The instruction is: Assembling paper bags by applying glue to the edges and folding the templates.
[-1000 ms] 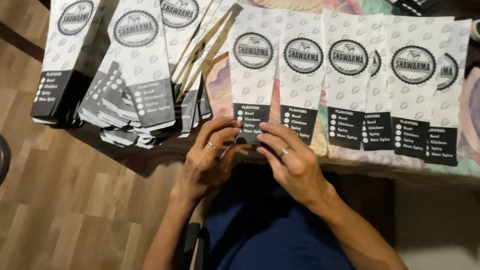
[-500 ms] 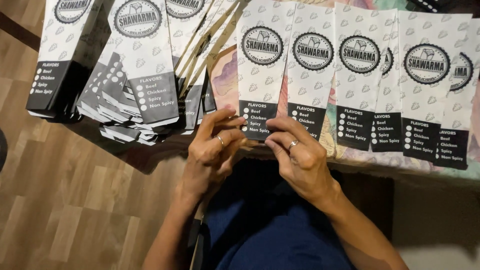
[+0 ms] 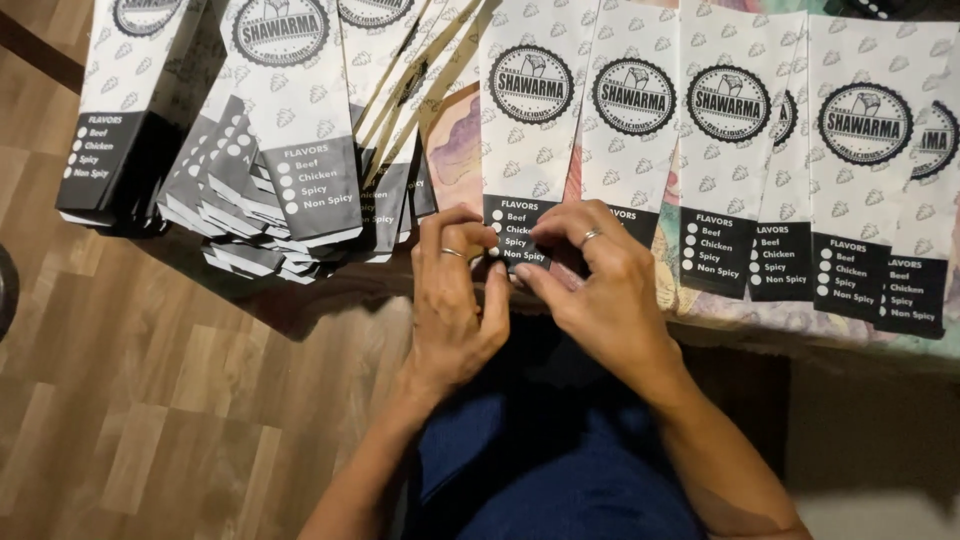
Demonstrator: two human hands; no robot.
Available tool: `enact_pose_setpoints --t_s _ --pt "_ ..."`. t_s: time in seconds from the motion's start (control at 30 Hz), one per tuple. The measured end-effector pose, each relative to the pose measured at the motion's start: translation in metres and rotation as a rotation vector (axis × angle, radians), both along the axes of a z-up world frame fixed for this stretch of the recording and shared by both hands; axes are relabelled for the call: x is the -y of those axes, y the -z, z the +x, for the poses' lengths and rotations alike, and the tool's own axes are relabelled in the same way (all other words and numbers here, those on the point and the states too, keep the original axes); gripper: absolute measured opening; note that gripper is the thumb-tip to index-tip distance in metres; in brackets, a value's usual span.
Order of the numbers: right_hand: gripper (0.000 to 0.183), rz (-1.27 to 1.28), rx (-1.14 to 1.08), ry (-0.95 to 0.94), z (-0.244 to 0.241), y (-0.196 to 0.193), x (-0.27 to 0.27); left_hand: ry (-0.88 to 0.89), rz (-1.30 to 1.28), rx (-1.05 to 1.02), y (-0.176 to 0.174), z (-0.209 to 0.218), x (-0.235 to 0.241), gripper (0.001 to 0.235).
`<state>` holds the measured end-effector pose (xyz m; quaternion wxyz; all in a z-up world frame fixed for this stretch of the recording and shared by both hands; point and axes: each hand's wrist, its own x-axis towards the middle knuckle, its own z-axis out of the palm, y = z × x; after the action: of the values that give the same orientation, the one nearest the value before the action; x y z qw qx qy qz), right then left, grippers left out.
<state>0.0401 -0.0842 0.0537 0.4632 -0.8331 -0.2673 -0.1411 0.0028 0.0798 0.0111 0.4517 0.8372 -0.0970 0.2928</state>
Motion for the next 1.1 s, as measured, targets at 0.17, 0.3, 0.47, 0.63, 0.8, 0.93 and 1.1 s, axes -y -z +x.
enact_pose_setpoints --t_s 0.17,0.3,0.47,0.63,0.8,0.93,1.1 --pt "0.022 -0.059 -0.112 -0.048 0.002 -0.002 0.009 0.008 -0.047 -0.043 0.001 -0.002 0.002 0.024" --pt "0.025 -0.059 -0.171 -0.052 0.003 -0.006 0.011 -0.026 -0.028 -0.007 0.013 -0.001 0.006 0.023" --pt "0.026 -0.043 -0.171 -0.026 0.002 -0.005 0.010 -0.086 -0.012 0.044 0.010 0.001 0.012 0.046" --pt "0.022 -0.034 -0.174 -0.039 0.000 -0.010 0.012 0.006 -0.340 0.029 0.004 0.000 0.013 0.033" --pt "0.024 -0.052 -0.138 -0.038 0.002 0.004 0.008 -0.035 -0.294 0.028 0.006 0.000 0.012 0.032" --pt "0.022 -0.036 -0.063 0.003 0.004 0.015 0.005 -0.048 -0.281 0.023 -0.005 -0.002 0.016 0.029" --pt "0.021 -0.048 -0.121 -0.030 0.003 -0.001 0.013 -0.070 -0.266 0.036 0.004 0.000 0.016 0.029"
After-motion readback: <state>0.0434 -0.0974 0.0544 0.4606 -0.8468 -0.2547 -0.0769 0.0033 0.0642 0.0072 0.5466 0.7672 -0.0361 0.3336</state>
